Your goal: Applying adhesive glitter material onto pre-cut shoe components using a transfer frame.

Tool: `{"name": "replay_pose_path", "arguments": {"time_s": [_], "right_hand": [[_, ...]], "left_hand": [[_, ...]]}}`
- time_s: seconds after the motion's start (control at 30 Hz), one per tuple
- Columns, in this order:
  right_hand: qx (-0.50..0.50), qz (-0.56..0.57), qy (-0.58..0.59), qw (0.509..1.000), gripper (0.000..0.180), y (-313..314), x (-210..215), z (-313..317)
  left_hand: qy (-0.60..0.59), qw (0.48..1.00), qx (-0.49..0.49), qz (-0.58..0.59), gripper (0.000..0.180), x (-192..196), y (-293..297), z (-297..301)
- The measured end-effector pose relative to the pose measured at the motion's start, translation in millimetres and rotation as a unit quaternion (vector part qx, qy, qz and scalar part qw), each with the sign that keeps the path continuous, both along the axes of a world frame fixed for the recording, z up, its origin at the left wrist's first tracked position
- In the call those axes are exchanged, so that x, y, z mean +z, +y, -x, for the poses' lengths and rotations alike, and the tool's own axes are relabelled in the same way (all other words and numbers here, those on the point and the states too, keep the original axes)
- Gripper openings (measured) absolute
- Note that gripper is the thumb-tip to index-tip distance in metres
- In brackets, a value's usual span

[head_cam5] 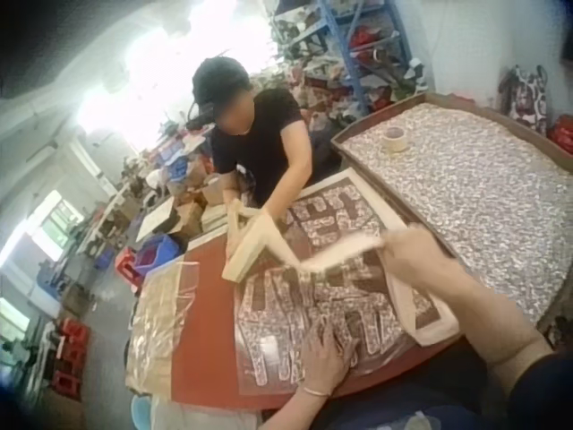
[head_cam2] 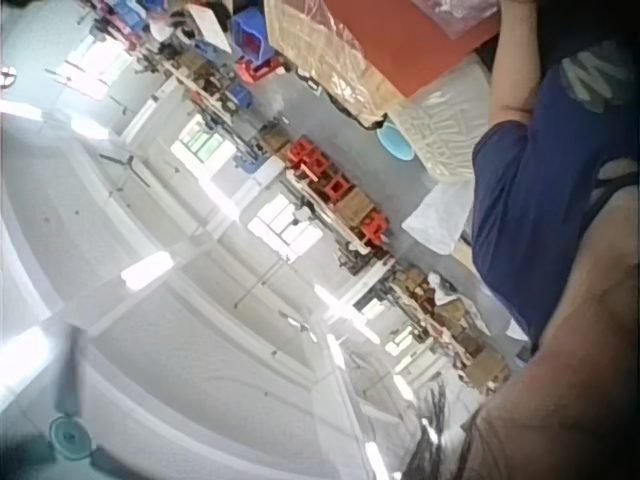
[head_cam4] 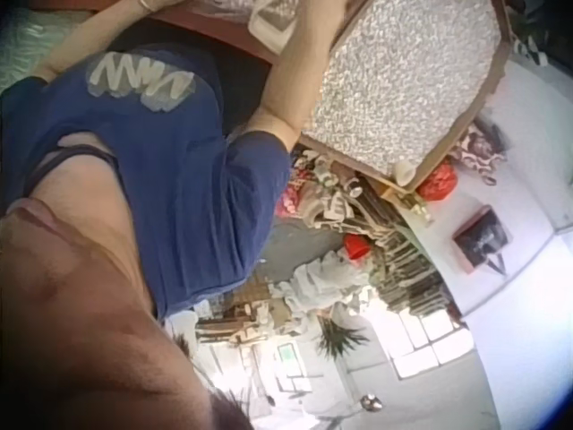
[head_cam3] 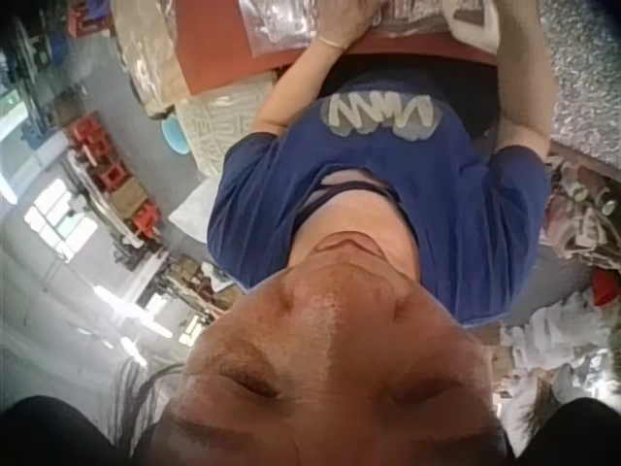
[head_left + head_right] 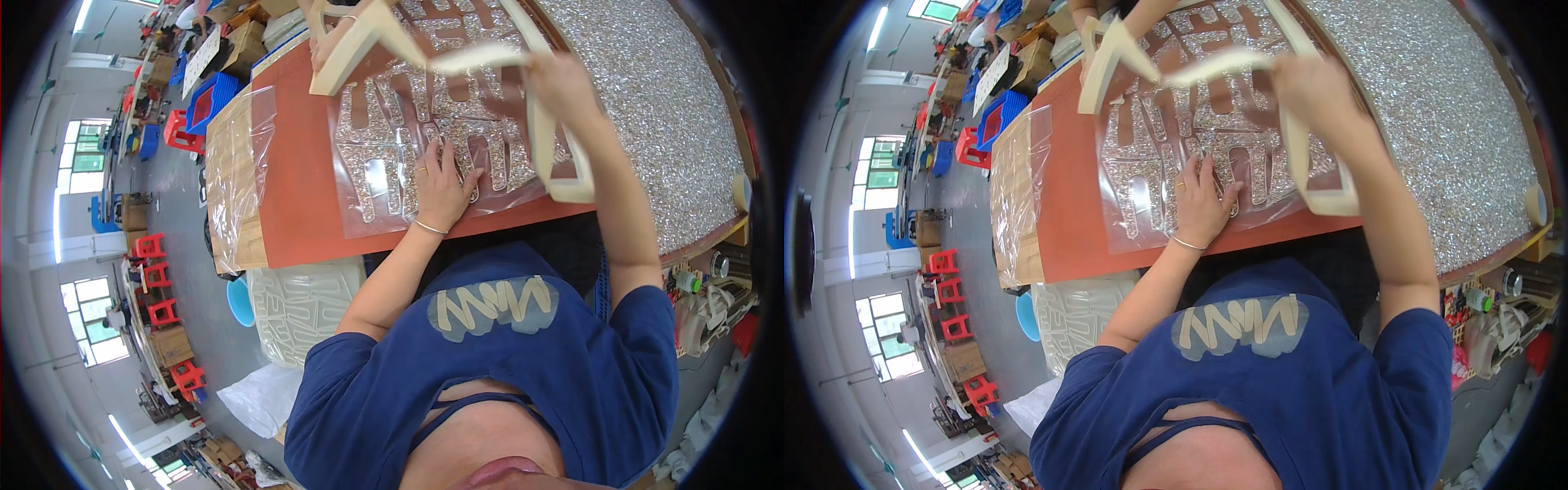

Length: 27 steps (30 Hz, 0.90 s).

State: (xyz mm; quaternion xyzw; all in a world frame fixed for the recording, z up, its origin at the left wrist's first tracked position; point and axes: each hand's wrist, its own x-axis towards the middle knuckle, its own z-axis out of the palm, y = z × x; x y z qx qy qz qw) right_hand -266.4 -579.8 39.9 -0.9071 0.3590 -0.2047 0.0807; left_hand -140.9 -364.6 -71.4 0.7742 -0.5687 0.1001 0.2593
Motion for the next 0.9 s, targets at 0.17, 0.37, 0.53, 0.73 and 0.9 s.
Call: {"name": "replay_pose_path", "arguments": {"time_s": [0.17,0.37,0.53,0.73,0.9], "right_hand": [[0.005,-0.108,-0.175,0.979,0.03,-32,72,4],[0.231,-0.181,-0.001,0.956,0.027,33,-43,52],[0.286,0.035,0.032,0.957,0.02,46,-91,73],[0.289,0.109,0.178,0.934,0.023,60,-88,68],[0.285,0.254,0.227,0.896,0.026,71,-86,60]], "left_hand": [[-0.024,0.999,-0.02,-0.009,0.057,5,4,-19],[0.417,0.872,-0.037,-0.255,0.027,74,1,-44],[0.025,0.963,-0.204,-0.174,0.029,41,2,-35],[0.871,0.464,-0.147,0.067,0.03,37,-16,-10],[0.949,0.266,-0.016,0.169,0.032,13,-24,29]]}}
